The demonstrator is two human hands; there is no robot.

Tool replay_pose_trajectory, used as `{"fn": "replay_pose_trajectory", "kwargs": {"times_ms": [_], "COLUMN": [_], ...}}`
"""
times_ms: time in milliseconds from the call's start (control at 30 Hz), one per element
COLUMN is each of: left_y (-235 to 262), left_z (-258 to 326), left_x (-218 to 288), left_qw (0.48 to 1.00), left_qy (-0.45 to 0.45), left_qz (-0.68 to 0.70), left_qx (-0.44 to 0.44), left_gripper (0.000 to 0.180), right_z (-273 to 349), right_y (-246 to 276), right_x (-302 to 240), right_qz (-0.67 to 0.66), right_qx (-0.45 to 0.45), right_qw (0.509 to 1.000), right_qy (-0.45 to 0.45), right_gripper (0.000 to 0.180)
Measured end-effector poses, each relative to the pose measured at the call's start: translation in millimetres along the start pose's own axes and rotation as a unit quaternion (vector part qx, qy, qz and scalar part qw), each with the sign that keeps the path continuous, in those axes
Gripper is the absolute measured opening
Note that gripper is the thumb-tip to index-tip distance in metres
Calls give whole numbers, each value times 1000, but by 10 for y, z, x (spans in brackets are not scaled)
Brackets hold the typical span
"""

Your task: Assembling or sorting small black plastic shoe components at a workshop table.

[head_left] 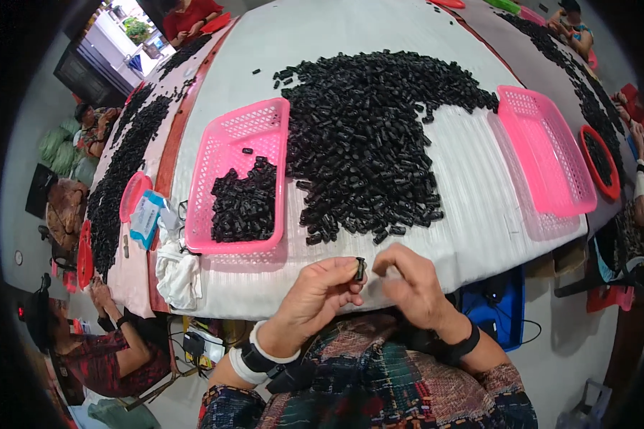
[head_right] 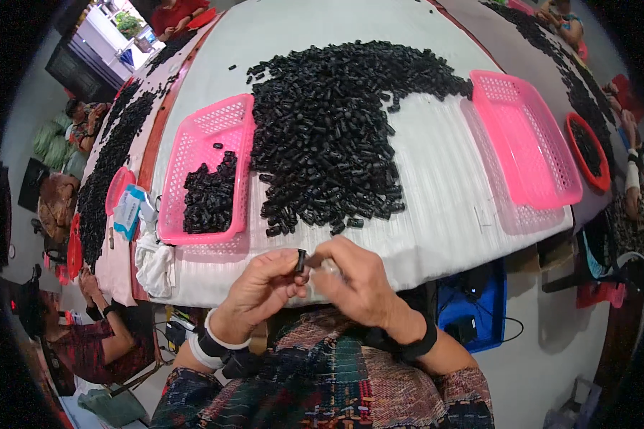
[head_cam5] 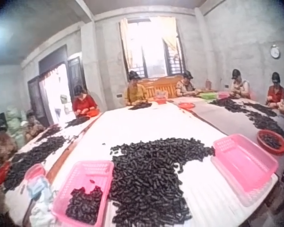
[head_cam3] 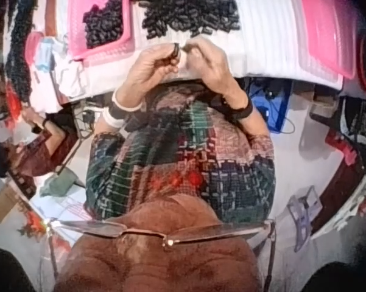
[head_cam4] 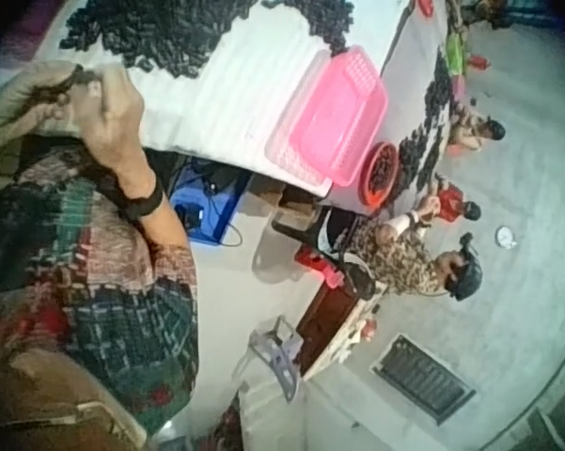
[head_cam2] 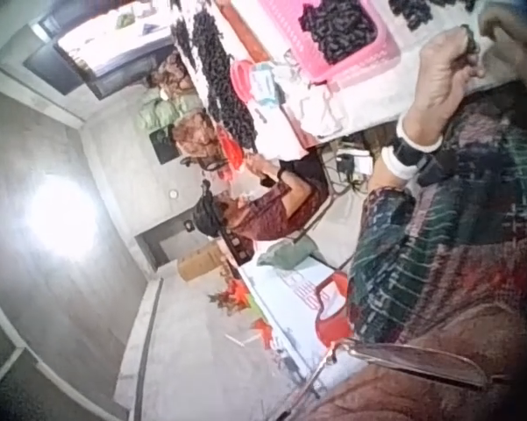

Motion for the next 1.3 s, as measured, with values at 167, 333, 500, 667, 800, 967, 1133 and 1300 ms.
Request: {"fn": "replay_pose_trajectory", "kwargs": {"times_ms": [167, 333, 500, 667, 800, 967, 1133, 1300], "left_y": [-42, -13, -7, -16, -13, 21, 14, -6], "left_z": [5, -10, -24, -45, -54, -80, -113, -92], "left_x": [-5, -23, -31, -28, -28, -34, -45, -29], "left_qw": [1000, 1000, 1000, 999, 999, 1000, 1000, 999], "left_qy": [4, 1, 3, 7, 8, -1, 10, 12], "left_qz": [-12, -30, -30, -32, -39, -31, -17, -29], "left_qx": [-20, -7, 1, 0, 4, 0, 19, 18], "left_gripper": [18, 18, 20, 22, 22, 22, 22, 18], "right_z": [-22, -19, -12, -5, -17, 0, 13, -32], "right_y": [-26, -32, -24, -13, -8, -21, 10, 24], "right_x": [118, 131, 161, 203, 230, 281, 277, 283], "right_qz": [42, 55, 73, 80, 75, 86, 39, 54], "right_qx": [4, -8, -22, -24, -30, -70, -40, -22], "right_qw": [998, 998, 996, 996, 996, 994, 997, 997], "right_qy": [-44, -42, -45, -41, -37, -19, -55, -57], "right_gripper": [17, 20, 22, 22, 22, 21, 20, 20]}}
Point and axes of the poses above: each hand's wrist, its own z-axis away from the middle knuckle, its own y-axis out of the back of the hand, x = y × z, the point moved 2 cm from there along -z, towards the middle knuckle, and after that the axes turned 13 degrees about x, right-handed, at the moved point
